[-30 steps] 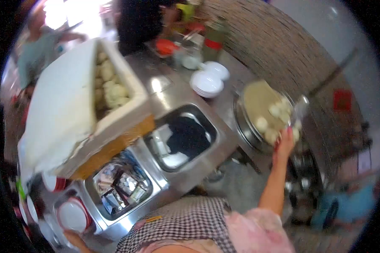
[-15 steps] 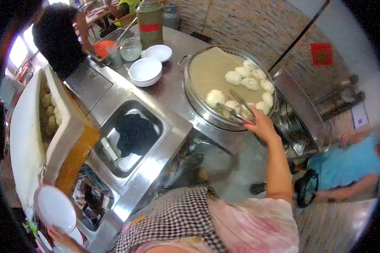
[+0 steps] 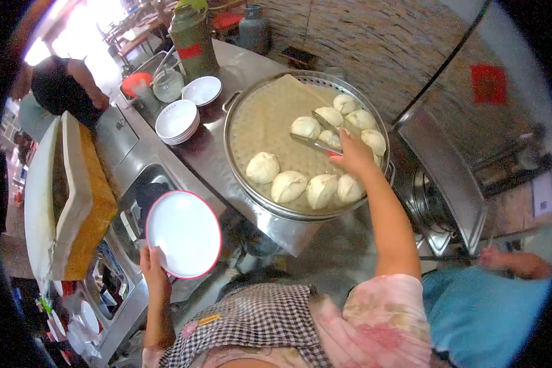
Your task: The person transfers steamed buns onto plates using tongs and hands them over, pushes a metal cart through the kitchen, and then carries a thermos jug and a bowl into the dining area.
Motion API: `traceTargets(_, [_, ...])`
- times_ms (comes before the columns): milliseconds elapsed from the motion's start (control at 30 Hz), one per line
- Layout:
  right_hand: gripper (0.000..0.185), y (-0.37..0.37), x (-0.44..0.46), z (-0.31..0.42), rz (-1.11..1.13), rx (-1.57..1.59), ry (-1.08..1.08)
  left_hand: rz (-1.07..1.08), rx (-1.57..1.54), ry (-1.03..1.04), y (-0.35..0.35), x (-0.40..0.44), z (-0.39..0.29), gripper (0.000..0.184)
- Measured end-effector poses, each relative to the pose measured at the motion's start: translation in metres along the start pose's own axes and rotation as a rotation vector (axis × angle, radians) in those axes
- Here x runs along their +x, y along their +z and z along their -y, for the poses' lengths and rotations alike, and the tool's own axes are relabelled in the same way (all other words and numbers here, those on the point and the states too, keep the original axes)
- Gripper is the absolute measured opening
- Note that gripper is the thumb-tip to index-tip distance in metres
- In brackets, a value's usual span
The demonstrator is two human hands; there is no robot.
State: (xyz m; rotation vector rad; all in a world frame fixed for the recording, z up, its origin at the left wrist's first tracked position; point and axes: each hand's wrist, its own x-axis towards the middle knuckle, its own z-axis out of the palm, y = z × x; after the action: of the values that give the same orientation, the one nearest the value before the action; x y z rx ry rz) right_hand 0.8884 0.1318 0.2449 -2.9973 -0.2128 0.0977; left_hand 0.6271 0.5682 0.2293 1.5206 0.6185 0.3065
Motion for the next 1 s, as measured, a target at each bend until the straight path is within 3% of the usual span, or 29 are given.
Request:
traceTargets(300, [0.078,-0.015,-0.007,-0.053,-0.128,0.085,0.158,0.110,0.141,0.076,0.032,0.024,-0.001,0.015])
traceTargets(600, [0.069,-0.032,0.023,-0.034,-0.037,-0.144,0.147,0.306,0.101,0.095,0.076,0.083,-0.018,0.011])
traceTargets(700, [0.057,-0.039,0.037,-0.037,0.068,-0.197,0.090,0.341,0.066,0.088,0.096,0.090,-0.024,0.014])
traceTargets(800, [0.038,-0.025,0.052,-0.071,0.027,0.025,0.020,0.336,-0.013,-0.005,0.126,0.088,-0.035,0.017])
traceTargets(900, [0.025,-0.022,0.050,-0.096,0.240,1.007,0.373,0.353,-0.012,-0.054,0.156,0.100,-0.031,0.022])
traceTargets(1000, [0.026,-0.031,0.037,-0.092,0.190,1.154,0.342,0.382,-0.048,-0.096,0.205,0.104,-0.037,0.023])
